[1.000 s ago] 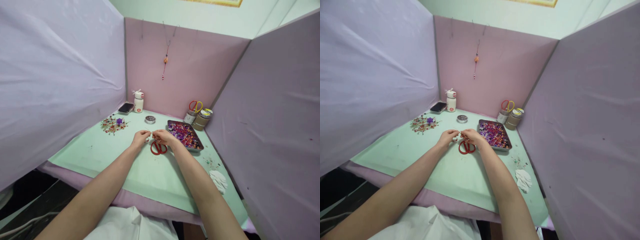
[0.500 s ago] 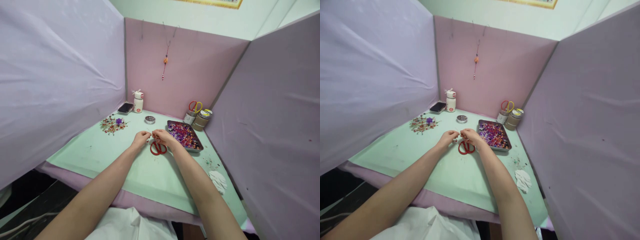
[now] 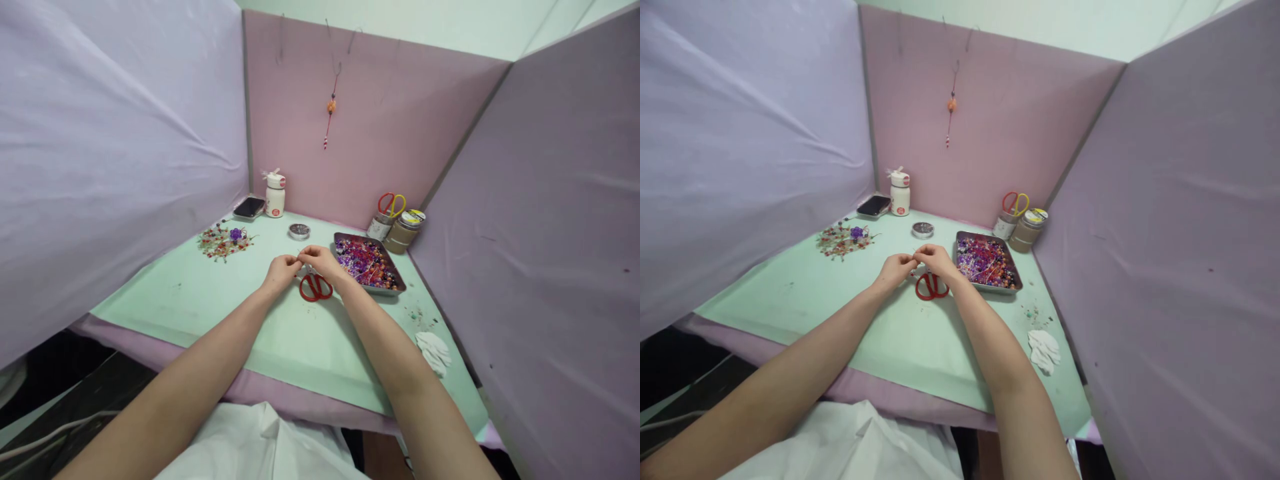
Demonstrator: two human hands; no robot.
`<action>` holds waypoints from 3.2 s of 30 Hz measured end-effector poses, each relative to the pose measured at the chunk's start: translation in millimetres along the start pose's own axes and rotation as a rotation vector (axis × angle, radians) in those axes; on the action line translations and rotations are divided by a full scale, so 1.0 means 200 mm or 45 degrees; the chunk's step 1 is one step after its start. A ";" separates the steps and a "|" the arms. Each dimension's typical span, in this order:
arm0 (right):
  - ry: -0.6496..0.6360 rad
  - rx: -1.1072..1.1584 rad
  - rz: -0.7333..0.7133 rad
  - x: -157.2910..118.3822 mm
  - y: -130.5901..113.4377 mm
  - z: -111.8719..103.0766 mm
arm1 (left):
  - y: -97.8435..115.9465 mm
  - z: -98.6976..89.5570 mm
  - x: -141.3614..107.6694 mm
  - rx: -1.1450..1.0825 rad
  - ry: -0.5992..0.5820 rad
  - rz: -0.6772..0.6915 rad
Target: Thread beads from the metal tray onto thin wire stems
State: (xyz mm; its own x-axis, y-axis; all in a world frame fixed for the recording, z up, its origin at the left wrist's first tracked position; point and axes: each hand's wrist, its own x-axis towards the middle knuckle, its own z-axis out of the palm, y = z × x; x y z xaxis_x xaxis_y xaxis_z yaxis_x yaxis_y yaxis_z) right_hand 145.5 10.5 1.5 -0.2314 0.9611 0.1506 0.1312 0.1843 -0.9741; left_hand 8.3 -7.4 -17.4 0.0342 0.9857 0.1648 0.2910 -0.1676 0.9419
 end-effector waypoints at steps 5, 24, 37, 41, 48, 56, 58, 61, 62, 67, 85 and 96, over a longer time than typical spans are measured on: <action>-0.002 -0.041 -0.020 -0.01 -0.02 0.01 | -0.01 0.01 0.01 0.058 0.008 0.055; 0.063 -0.366 -0.023 0.00 -0.02 -0.02 | -0.04 0.00 0.03 -0.434 0.087 -0.221; 0.242 -0.318 -0.063 0.03 0.01 -0.05 | -0.02 -0.01 0.03 -0.461 0.124 -0.261; 0.271 -0.315 0.018 0.04 0.05 -0.07 | -0.01 -0.01 0.03 -0.521 0.169 -0.290; 0.026 -0.194 0.074 0.01 0.04 -0.02 | -0.01 0.00 0.04 -0.664 0.164 -0.312; 0.133 0.031 0.080 0.00 0.00 0.01 | -0.02 0.00 0.04 -0.652 0.134 -0.315; 0.119 0.056 0.087 0.00 0.00 0.01 | -0.02 0.00 0.04 -0.646 0.131 -0.309; 0.130 0.087 0.120 -0.01 0.01 0.02 | -0.02 0.00 0.03 -0.623 0.132 -0.295; 0.134 0.107 0.138 -0.01 0.01 0.03 | -0.02 0.00 0.03 -0.615 0.131 -0.292; 0.138 0.286 0.288 -0.01 0.00 0.03 | -0.01 0.01 0.03 -0.628 0.119 -0.275; -0.241 0.241 0.427 -0.04 -0.02 0.02 | -0.01 0.01 0.05 -0.982 0.090 -0.340; -0.080 0.013 0.367 -0.04 -0.03 0.01 | -0.01 0.01 0.04 -0.994 0.082 -0.351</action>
State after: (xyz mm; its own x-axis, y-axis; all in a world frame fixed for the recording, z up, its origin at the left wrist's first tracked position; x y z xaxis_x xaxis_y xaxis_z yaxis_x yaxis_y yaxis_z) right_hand 143.8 1.3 5.6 -0.2450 0.9589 -0.1433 0.1906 -0.0973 -0.9768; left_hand 9.6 0.8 -17.7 -0.0027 0.9942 -0.1076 -0.4672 0.0939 0.8792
